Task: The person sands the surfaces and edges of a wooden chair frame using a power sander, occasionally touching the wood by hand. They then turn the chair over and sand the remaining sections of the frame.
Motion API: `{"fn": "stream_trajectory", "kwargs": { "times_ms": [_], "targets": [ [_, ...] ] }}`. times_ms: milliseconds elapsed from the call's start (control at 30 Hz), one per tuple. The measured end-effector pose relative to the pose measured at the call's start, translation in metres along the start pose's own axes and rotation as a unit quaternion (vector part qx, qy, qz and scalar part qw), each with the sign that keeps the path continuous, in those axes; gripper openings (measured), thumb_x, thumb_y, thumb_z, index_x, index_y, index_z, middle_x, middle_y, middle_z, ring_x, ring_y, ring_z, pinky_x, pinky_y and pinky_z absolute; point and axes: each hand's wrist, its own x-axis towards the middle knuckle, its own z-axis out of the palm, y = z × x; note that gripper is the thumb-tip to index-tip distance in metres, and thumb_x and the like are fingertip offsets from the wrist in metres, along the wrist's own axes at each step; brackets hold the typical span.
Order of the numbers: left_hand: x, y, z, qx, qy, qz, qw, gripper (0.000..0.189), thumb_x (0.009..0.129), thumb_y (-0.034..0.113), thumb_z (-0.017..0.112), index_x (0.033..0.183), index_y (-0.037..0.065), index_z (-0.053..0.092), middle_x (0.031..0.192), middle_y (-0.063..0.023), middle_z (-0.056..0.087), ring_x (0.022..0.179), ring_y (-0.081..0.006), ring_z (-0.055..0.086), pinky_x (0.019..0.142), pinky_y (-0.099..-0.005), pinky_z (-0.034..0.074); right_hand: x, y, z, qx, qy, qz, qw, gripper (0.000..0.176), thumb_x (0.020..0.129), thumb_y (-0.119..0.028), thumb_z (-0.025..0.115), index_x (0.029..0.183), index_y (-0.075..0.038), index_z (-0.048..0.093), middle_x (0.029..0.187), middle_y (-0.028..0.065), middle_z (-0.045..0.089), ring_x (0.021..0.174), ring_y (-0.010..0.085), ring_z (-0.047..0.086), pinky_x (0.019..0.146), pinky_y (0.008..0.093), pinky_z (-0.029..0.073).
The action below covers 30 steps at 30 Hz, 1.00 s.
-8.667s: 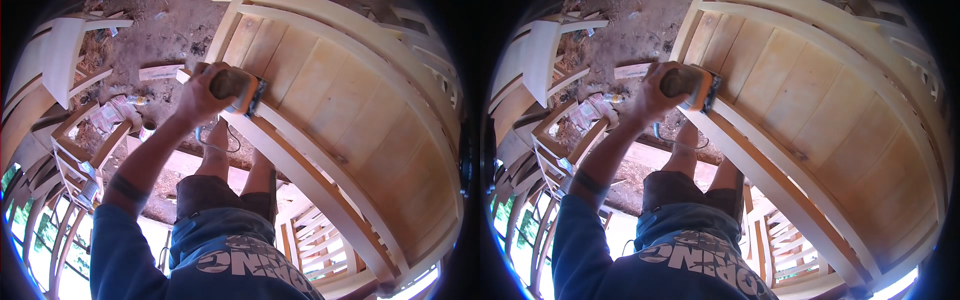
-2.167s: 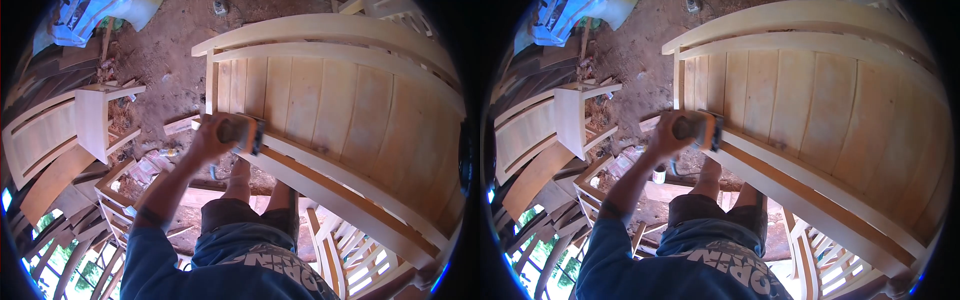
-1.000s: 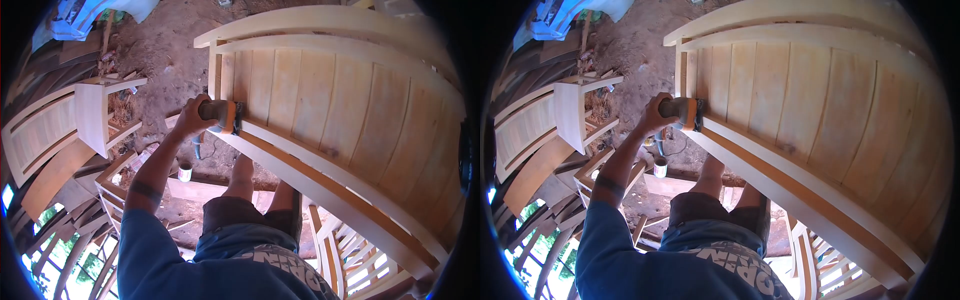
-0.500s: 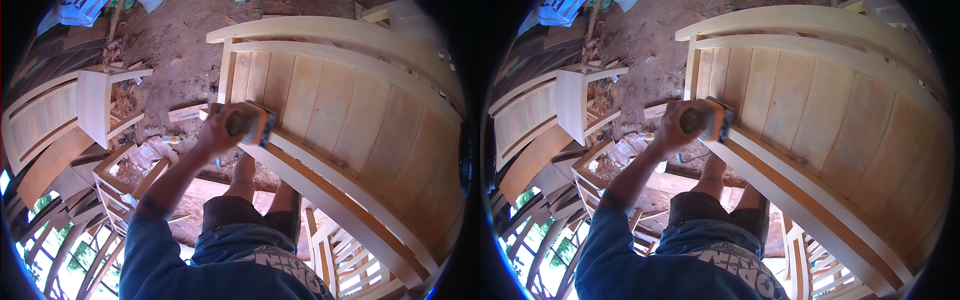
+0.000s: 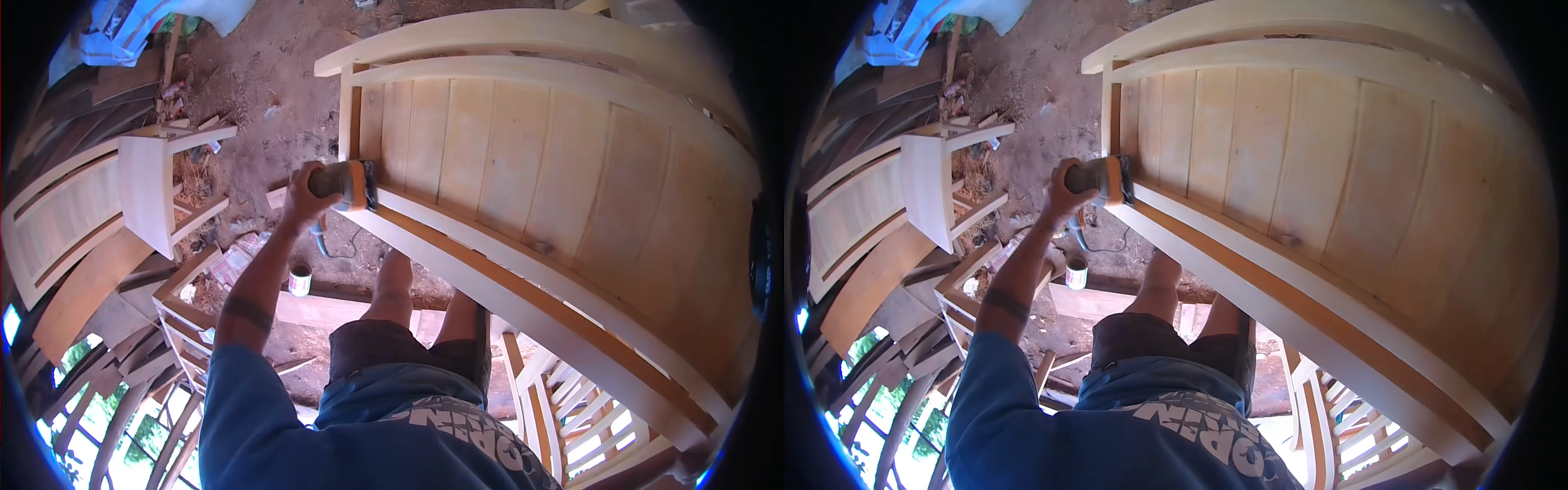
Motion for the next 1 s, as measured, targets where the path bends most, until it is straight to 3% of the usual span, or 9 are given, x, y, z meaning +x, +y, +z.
{"fn": "stream_trajectory", "kwargs": {
  "times_ms": [133, 167, 400, 500, 600, 700, 833, 900, 1000],
  "targets": [
    [-0.028, 0.088, 0.005, -0.004, 0.005, 0.043, 0.999, 0.063, 0.061, 0.021, 0.086, 0.118, 0.011, 0.058, 0.105, -0.0157, 0.059, 0.096, -0.0310, 0.061, 0.086, -0.0419, 0.053, -0.012, 0.007, -0.001, 0.011, 0.028, 0.017, 0.999, 0.036, 0.099, -0.027, 0.054, 0.102, 0.004, 0.071, 0.095, 0.0142, 0.073, 0.077, 0.0248, 0.073, 0.067, 0.0329, 0.063],
    [-0.036, 0.122, 0.003, -0.006, 0.002, 0.048, 0.999, 0.062, 0.062, 0.018, 0.086, 0.117, 0.008, 0.057, 0.103, -0.0128, 0.059, 0.094, -0.0260, 0.061, 0.084, -0.0384, 0.051, -0.015, 0.006, -0.003, 0.013, 0.037, 0.018, 0.999, 0.036, 0.099, -0.027, 0.054, 0.102, 0.004, 0.071, 0.095, 0.0142, 0.073, 0.077, 0.0248, 0.073, 0.067, 0.0329, 0.063],
    [-0.080, 0.296, 0.004, -0.010, -0.035, 0.082, 0.996, 0.059, 0.065, 0.014, 0.083, 0.117, 0.008, 0.056, 0.103, -0.0159, 0.055, 0.094, -0.0317, 0.061, 0.083, -0.0414, 0.051, -0.042, 0.017, -0.004, 0.112, 0.121, 0.072, 0.984, 0.035, 0.099, -0.026, 0.054, 0.102, 0.005, 0.071, 0.095, 0.0143, 0.073, 0.077, 0.0248, 0.073, 0.067, 0.0329, 0.063],
    [-0.097, 0.340, 0.008, -0.024, -0.039, 0.133, 0.990, 0.059, 0.066, 0.011, 0.083, 0.118, 0.008, 0.056, 0.106, -0.0176, 0.053, 0.095, -0.0330, 0.061, 0.083, -0.0417, 0.052, -0.005, -0.037, -0.015, 0.128, 0.112, 0.083, 0.982, 0.036, 0.099, -0.024, 0.050, 0.104, 0.005, 0.070, 0.100, 0.0165, 0.073, 0.083, 0.0267, 0.073, 0.072, 0.0350, 0.063],
    [-0.103, 0.351, 0.013, -0.006, -0.019, 0.160, 0.987, 0.060, 0.065, 0.009, 0.084, 0.118, 0.008, 0.056, 0.106, -0.0169, 0.053, 0.096, -0.0326, 0.062, 0.083, -0.0416, 0.052, 0.011, -0.058, -0.020, 0.067, 0.092, 0.059, 0.992, 0.042, 0.100, -0.025, 0.041, 0.107, 0.005, 0.070, 0.104, 0.0179, 0.072, 0.088, 0.0290, 0.073, 0.076, 0.0386, 0.063],
    [-0.088, 0.292, 0.013, -0.021, -0.014, 0.088, 0.996, 0.061, 0.065, 0.013, 0.084, 0.119, 0.011, 0.055, 0.102, -0.0172, 0.057, 0.097, -0.0338, 0.062, 0.083, -0.0430, 0.054, 0.010, -0.064, -0.018, 0.059, 0.099, 0.088, 0.989, 0.048, 0.101, -0.030, 0.036, 0.109, 0.004, 0.069, 0.106, 0.0184, 0.071, 0.091, 0.0298, 0.073, 0.078, 0.0408, 0.063],
    [-0.067, 0.233, 0.012, -0.019, -0.005, 0.045, 0.999, 0.058, 0.064, 0.019, 0.084, 0.115, 0.010, 0.058, 0.102, -0.0171, 0.058, 0.096, -0.0326, 0.061, 0.083, -0.0420, 0.052, 0.012, -0.062, -0.018, -0.014, 0.090, -0.047, 0.995, 0.052, 0.101, -0.034, 0.035, 0.114, 0.005, 0.066, 0.110, 0.0181, 0.070, 0.091, 0.0288, 0.072, 0.078, 0.0407, 0.062],
    [-0.073, 0.242, 0.016, -0.019, -0.017, 0.042, 0.999, 0.058, 0.064, 0.019, 0.084, 0.115, 0.010, 0.058, 0.102, -0.0172, 0.057, 0.096, -0.0332, 0.061, 0.084, -0.0426, 0.052, 0.013, -0.060, -0.020, 0.031, 0.089, -0.021, 0.995, 0.053, 0.101, -0.035, 0.034, 0.117, 0.005, 0.065, 0.114, 0.0190, 0.069, 0.094, 0.0304, 0.071, 0.080, 0.0421, 0.062],
    [-0.094, 0.306, 0.017, 0.007, -0.009, 0.069, 0.998, 0.060, 0.065, 0.017, 0.083, 0.118, 0.008, 0.056, 0.102, -0.0160, 0.057, 0.096, -0.0314, 0.060, 0.085, -0.0421, 0.051, 0.019, -0.097, -0.019, 0.130, 0.104, 0.163, 0.972, 0.054, 0.099, -0.036, 0.037, 0.119, 0.007, 0.062, 0.116, 0.0212, 0.067, 0.101, 0.0337, 0.068, 0.088, 0.0442, 0.057]
  ]
}}
